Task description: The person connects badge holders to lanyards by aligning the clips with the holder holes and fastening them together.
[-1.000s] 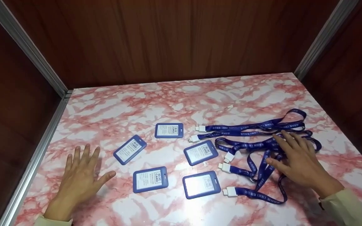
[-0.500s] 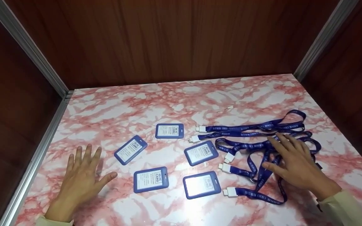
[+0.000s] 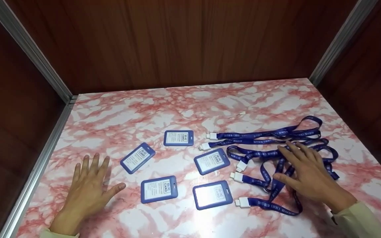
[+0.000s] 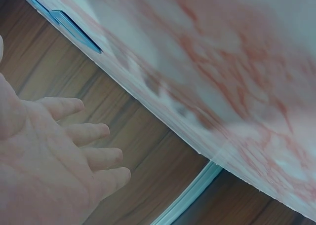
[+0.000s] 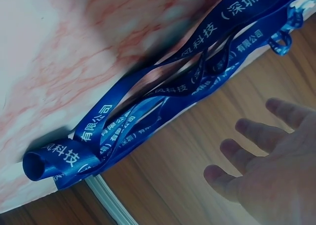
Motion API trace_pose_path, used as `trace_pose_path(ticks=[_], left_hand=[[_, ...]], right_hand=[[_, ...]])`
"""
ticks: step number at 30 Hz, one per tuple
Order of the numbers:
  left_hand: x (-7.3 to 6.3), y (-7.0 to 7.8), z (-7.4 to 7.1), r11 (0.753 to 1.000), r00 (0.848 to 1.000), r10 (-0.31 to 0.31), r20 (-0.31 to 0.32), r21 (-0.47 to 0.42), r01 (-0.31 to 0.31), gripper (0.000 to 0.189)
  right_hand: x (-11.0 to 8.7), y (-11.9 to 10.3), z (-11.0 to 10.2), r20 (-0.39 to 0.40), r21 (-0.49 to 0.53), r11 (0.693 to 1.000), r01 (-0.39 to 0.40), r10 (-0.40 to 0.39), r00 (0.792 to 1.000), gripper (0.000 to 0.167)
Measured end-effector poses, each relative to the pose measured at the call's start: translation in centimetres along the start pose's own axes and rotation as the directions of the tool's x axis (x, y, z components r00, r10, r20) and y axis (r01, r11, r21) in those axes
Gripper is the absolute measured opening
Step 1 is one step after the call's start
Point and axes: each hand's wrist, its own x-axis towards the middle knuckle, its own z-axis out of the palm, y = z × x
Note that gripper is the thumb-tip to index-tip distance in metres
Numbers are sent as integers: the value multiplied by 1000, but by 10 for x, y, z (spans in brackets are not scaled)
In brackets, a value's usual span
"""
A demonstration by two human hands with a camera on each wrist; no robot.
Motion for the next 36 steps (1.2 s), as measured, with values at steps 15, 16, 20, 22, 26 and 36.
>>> trace_pose_path(ticks=[15, 16, 20, 22, 26, 36], left_hand=[[-1, 10, 4, 999, 1000, 22, 11, 23, -22, 99], [-1, 11, 4, 1000, 1000, 22, 14, 21, -22, 99], [-1, 14, 5, 1000, 1000, 29, 13, 11, -29, 99], [-2, 16, 5, 999, 999, 32, 11, 5, -32, 100], [-2, 20, 7, 999, 999, 39, 0, 4, -39, 100], [-3, 28, 9, 998, 998, 55, -4, 28, -55, 102]], right_hand=[[0, -9, 2, 37, 0, 1000, -11, 11, 999, 87], [1, -9, 2, 40, 0, 1000, -14, 14, 999, 87], [1, -12, 2, 50, 3, 1000, -17, 17, 999, 87], [1, -13, 2, 49, 4, 1000, -12, 12, 999, 87], [0, -14, 2, 42, 1, 1000, 0, 0, 999, 87], [0, -19, 2, 82, -7, 1000, -3, 4, 997, 88]])
